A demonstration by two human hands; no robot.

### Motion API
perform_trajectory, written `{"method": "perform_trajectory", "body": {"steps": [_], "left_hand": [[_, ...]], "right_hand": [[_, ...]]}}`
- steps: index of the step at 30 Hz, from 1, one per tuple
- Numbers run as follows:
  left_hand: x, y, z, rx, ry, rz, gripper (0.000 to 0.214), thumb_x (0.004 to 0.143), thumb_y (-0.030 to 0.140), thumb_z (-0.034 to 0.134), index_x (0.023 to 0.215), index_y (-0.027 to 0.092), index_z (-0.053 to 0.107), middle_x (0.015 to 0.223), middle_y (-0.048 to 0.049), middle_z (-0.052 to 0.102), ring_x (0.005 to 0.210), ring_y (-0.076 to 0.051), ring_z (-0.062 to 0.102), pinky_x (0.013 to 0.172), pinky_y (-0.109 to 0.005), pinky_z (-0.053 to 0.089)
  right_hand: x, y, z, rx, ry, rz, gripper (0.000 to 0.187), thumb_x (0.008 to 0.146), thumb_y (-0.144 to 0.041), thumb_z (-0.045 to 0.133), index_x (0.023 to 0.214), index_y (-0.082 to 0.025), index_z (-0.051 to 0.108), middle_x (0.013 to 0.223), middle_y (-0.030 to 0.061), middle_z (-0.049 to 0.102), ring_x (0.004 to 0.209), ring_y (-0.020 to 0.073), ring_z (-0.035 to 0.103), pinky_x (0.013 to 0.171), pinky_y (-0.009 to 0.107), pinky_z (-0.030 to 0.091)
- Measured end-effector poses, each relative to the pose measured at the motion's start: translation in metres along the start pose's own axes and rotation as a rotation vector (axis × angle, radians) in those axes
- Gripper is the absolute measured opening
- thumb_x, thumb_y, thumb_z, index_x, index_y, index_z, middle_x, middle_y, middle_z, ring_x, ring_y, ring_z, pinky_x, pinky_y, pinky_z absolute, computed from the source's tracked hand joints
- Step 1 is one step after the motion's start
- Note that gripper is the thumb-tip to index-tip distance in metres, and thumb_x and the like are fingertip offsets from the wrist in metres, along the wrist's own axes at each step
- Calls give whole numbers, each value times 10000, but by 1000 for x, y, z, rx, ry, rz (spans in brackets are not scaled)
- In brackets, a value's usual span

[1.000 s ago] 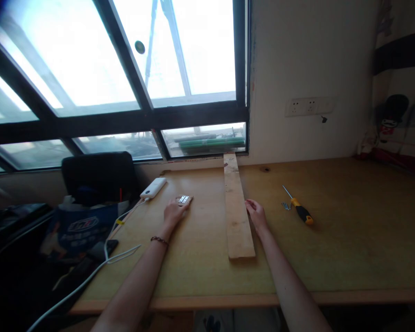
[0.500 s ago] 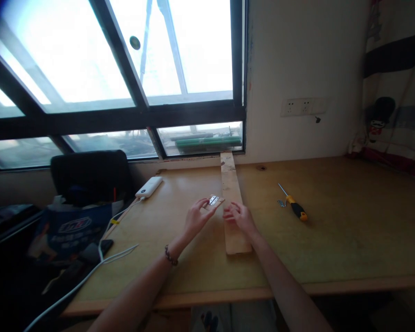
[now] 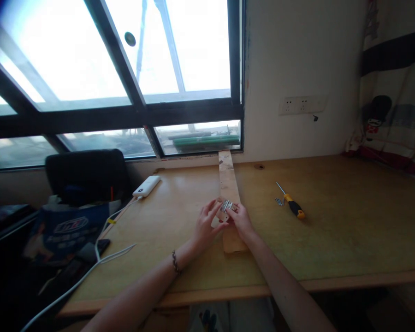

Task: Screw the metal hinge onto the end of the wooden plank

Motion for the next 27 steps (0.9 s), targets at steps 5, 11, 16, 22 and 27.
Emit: {"method": "perform_trajectory", "body": {"steps": [5,11,16,22,27], "left_hand": [[5,-16,5,-211,135,-209,784,588,451,705,1250,172,389,1153,-145,502,964,-218,537,749,-326,462],[7,-34,18,-603,-238,-587,403,684,532,576,592,144,523,426,18,437,358,-62,343,380,-217,222],[2,-34,18,-546,-239,-543,459,694,544,561,456,158,487,349,8,413,306,-54,299,365,-229,167],[10,-44,8,-623,-73,-485,503,739,526,523,420,143,453,350,15,402,316,-43,313,361,-210,164],[45,-68,2,-790,131,-473,429,697,510,584,513,134,487,433,12,479,340,-39,362,364,-192,215]], "right_hand": [[-2,-7,-1,9,-62,-21,362,610,-325,707,882,-194,507,835,4,659,684,159,634,592,301,532],[-7,-7,4,-36,-153,26,380,638,-358,673,936,-204,495,790,6,666,644,163,644,563,278,513],[1,2,-2,-112,-114,-19,413,655,-373,642,988,-219,454,743,7,677,618,188,657,561,302,522],[3,-6,-16,-147,106,-130,294,706,-351,583,922,-203,449,746,28,685,617,183,668,567,286,529],[2,-15,-18,-101,165,-160,295,703,-342,601,902,-182,454,728,32,683,595,166,665,543,249,518]]}}
Point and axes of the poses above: each hand's wrist, its own x-axis towards the middle knuckle, its own z-axis out of the palm, y = z × x, the point moved 2 cm from there along x, towards the middle knuckle
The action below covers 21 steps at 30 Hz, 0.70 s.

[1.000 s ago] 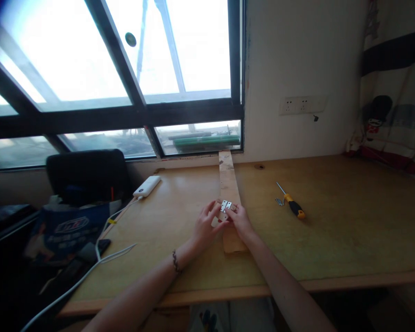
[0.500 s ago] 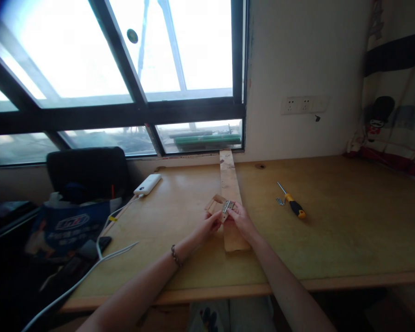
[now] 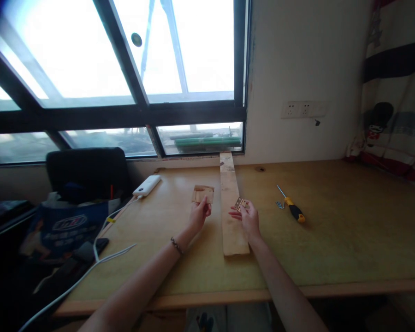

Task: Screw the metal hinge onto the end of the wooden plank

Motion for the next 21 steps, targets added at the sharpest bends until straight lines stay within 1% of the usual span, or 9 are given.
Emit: {"method": "perform_trajectory", "body": {"steps": [4,6,8,11,13,15,17,19,21], "left_hand": [[36,-13,2,-244,179,-58,376,589,451,697,622,152,472,493,42,495,392,-36,412,406,-168,282],[47,-22,6,-280,233,-67,393,565,452,707,622,156,456,486,56,479,382,-29,392,410,-167,283],[55,-28,10,-239,216,-51,399,569,472,694,612,154,455,472,59,468,365,-26,367,399,-173,265],[61,-34,14,-134,135,-38,421,590,513,664,569,148,455,450,47,459,351,-27,344,381,-183,226],[63,-35,14,-91,85,-49,443,611,539,637,535,146,448,438,38,453,344,-27,334,375,-188,209],[65,-37,14,-55,53,-51,452,630,547,619,517,143,453,434,32,449,340,-27,328,372,-191,199],[66,-40,14,-16,38,-47,452,642,540,614,504,136,466,428,31,439,339,-27,327,371,-191,193],[68,-42,14,3,46,-45,444,641,527,621,499,133,474,427,32,435,338,-26,327,371,-189,193],[71,-44,15,-1,55,-55,439,632,522,629,495,134,475,419,34,428,335,-27,323,369,-188,196]], "right_hand": [[3,2,-1,25,19,7,313,681,-355,638,881,-176,477,728,33,679,604,158,664,522,221,506],[4,5,-2,31,30,6,319,667,-353,654,878,-174,496,748,28,673,610,155,664,519,215,505],[6,7,-4,46,64,4,318,645,-344,671,864,-174,515,759,10,658,607,150,662,508,208,500],[13,8,-6,77,128,49,321,593,-327,694,822,-176,527,717,-22,627,575,139,650,468,194,481],[25,6,-3,42,121,86,327,575,-329,695,815,-171,539,699,-19,625,544,134,636,436,189,458],[44,3,3,-63,82,76,323,574,-347,689,803,-156,565,706,8,641,536,130,622,419,184,433],[67,3,13,-195,61,7,309,569,-367,687,754,-139,593,706,36,655,567,131,614,430,180,422],[91,6,26,-311,66,-79,316,550,-385,696,718,-132,609,694,50,662,600,142,609,453,189,426],[111,14,39,-397,67,-111,349,531,-395,705,744,-131,620,690,59,671,601,159,611,469,215,439]]}}
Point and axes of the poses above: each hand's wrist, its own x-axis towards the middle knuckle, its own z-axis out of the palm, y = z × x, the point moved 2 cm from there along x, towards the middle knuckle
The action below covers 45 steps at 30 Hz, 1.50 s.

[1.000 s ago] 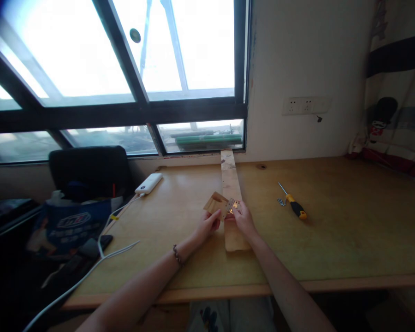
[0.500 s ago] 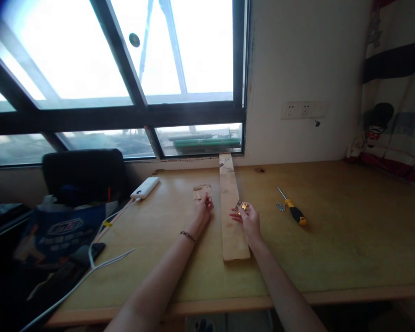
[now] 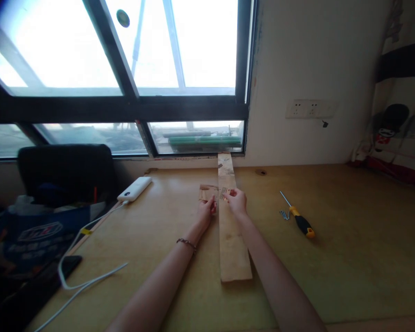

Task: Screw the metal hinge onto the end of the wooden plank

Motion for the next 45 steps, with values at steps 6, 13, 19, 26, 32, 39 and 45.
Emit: {"method": "perform_trajectory", "body": {"steps": [6,13,19,26,32,39,45], "left_hand": [[6,-1,1,-46,31,-43,415,591,510,661,525,131,505,411,32,444,321,-33,322,356,-194,206],[6,-1,0,-70,37,-72,414,571,509,672,532,132,505,416,26,458,318,-34,327,347,-193,193],[5,0,0,-61,49,-69,359,546,441,699,582,123,538,438,29,471,341,-37,349,357,-191,214],[3,0,0,-8,62,-46,301,565,388,682,558,131,525,434,28,477,341,-43,354,361,-197,225],[5,-1,1,16,50,-45,347,582,449,674,581,131,532,423,30,473,336,-46,358,359,-194,249],[8,-6,-1,-17,56,-15,334,622,441,641,610,124,538,452,23,493,349,-43,372,367,-181,255],[7,-4,-1,3,28,7,360,600,461,666,608,122,546,462,23,494,359,-43,376,376,-187,254]], "right_hand": [[19,9,28,-283,-30,-172,235,618,-316,654,807,-177,654,722,40,698,643,173,638,594,257,476],[16,6,24,-531,22,-259,246,659,-297,646,875,-184,675,766,41,687,677,159,617,637,243,444],[15,3,25,-726,54,-281,260,694,-343,618,901,-198,676,815,48,659,724,154,593,648,234,406],[19,10,26,-678,20,-270,248,730,-295,580,944,-201,664,875,51,664,725,146,592,669,234,421],[16,7,26,-769,41,-313,254,731,-313,593,945,-200,670,901,70,622,773,156,578,685,238,404],[17,6,26,-773,80,-297,230,734,-302,591,916,-169,638,849,64,610,749,157,561,659,240,388],[17,8,26,-738,70,-290,187,735,-273,581,884,-172,632,848,63,613,750,159,564,670,244,394]]}}
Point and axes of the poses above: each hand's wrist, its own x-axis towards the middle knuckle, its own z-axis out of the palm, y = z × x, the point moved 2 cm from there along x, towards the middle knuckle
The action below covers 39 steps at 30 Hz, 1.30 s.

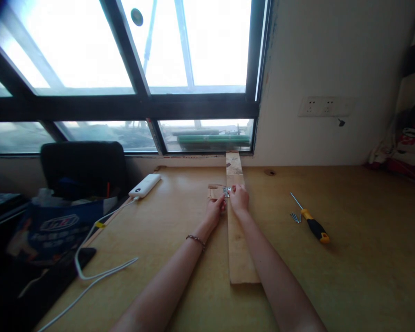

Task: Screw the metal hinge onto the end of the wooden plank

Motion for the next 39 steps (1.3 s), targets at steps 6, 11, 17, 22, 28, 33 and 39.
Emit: {"method": "perform_trajectory", "body": {"steps": [6,11,17,22,28,33,39], "left_hand": [[-2,2,1,32,-11,-3,357,587,452,681,580,122,546,458,17,497,362,-45,378,376,-188,257],[-2,4,3,65,25,3,360,591,456,671,544,122,546,427,11,488,359,-51,383,375,-189,262],[-2,4,4,75,46,10,330,593,423,674,545,123,546,447,7,505,363,-53,399,374,-186,269],[1,2,3,64,27,31,318,600,411,666,532,125,544,473,5,518,378,-50,410,386,-182,289],[0,2,2,63,25,17,303,606,396,666,528,124,555,470,3,524,368,-45,405,375,-177,274],[0,3,3,62,24,18,311,607,401,670,525,125,552,468,1,524,368,-47,413,374,-177,282],[1,3,3,65,20,17,309,614,402,667,534,129,544,459,15,511,358,-40,399,371,-173,277]], "right_hand": [[-1,-1,-2,-12,4,1,170,739,-268,569,869,-177,629,847,67,609,753,164,560,664,249,391],[-1,-1,0,-1,7,4,171,736,-271,567,859,-172,633,843,67,607,745,163,560,668,252,400],[-2,6,-14,291,41,-20,228,761,-263,515,923,-146,624,866,69,616,667,144,576,659,264,450],[-23,41,-72,178,75,-147,217,795,-267,467,877,-163,638,851,74,626,717,163,588,649,268,454],[-35,122,-140,-364,75,142,191,765,-190,489,804,-164,675,796,103,669,750,200,612,685,286,428],[-32,150,-162,-523,36,368,186,726,-209,536,790,-169,706,746,143,680,739,246,640,590,292,423],[-36,157,-171,-599,39,545,222,700,-260,587,832,-131,710,776,206,672,736,299,650,533,316,439]]}}
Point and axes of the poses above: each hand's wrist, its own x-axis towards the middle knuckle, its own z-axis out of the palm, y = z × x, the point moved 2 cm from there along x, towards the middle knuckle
